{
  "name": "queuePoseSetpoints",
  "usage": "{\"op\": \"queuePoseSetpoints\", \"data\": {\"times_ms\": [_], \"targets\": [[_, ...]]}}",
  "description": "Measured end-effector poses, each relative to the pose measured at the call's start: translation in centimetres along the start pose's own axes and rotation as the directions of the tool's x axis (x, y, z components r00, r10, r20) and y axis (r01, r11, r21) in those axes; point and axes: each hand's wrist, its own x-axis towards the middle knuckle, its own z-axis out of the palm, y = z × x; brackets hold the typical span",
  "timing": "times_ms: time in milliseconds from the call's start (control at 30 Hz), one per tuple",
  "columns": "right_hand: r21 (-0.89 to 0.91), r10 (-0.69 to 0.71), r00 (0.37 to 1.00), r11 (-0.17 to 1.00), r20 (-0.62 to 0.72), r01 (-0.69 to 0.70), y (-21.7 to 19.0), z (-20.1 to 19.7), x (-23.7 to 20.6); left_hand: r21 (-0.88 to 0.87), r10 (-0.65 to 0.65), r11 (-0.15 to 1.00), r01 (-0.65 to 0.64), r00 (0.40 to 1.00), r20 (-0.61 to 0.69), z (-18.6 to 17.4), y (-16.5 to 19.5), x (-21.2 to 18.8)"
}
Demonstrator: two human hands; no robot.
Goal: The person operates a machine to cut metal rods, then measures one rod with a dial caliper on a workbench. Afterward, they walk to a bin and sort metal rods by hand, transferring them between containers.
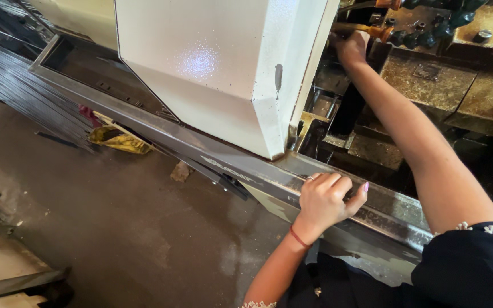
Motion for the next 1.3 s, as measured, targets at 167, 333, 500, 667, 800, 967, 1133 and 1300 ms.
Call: {"op": "queuePoseSetpoints", "data": {"times_ms": [167,333,500,667,800,967,1133,1300], "targets": [[0.021,-0.03,1.0,0.999,0.005,0.03,-0.3,-0.2,0.1,0.005,0.018,1.0,-0.018,1.0,-0.02,0.2,-0.3,0.0],[0.026,-0.048,0.998,0.998,-0.034,0.049,-0.3,0.2,0.6,0.021,0.02,1.0,-0.019,0.999,-0.037,0.4,-0.5,-0.1],[0.041,-0.01,0.999,0.999,-0.036,0.012,-0.1,0.5,1.0,-0.008,0.016,1.0,-0.017,1.0,-0.011,0.5,-0.8,0.0],[-0.143,0.036,0.998,0.989,-0.055,-0.044,-0.2,0.4,1.1,-0.003,0.019,1.0,-0.019,1.0,-0.024,0.4,-0.9,0.0],[0.0,-0.012,1.0,1.0,-0.024,0.012,-0.5,0.6,0.8,0.002,0.016,1.0,-0.016,1.0,-0.022,0.2,-0.9,0.2],[-0.042,-0.19,0.977,0.981,-0.099,0.187,-0.2,0.9,1.3,0.005,0.014,1.0,-0.013,1.0,-0.023,0.0,-0.9,0.4],[-0.027,-0.079,0.994,0.997,-0.073,0.077,0.0,1.2,1.6,-0.008,0.002,1.0,-0.002,1.0,-0.013,-0.2,-1.0,0.7],[0.012,-0.133,0.986,0.991,-0.097,0.135,-0.8,1.1,1.2,-0.012,0.007,1.0,-0.007,1.0,-0.006,-0.1,-1.2,0.7]]}}
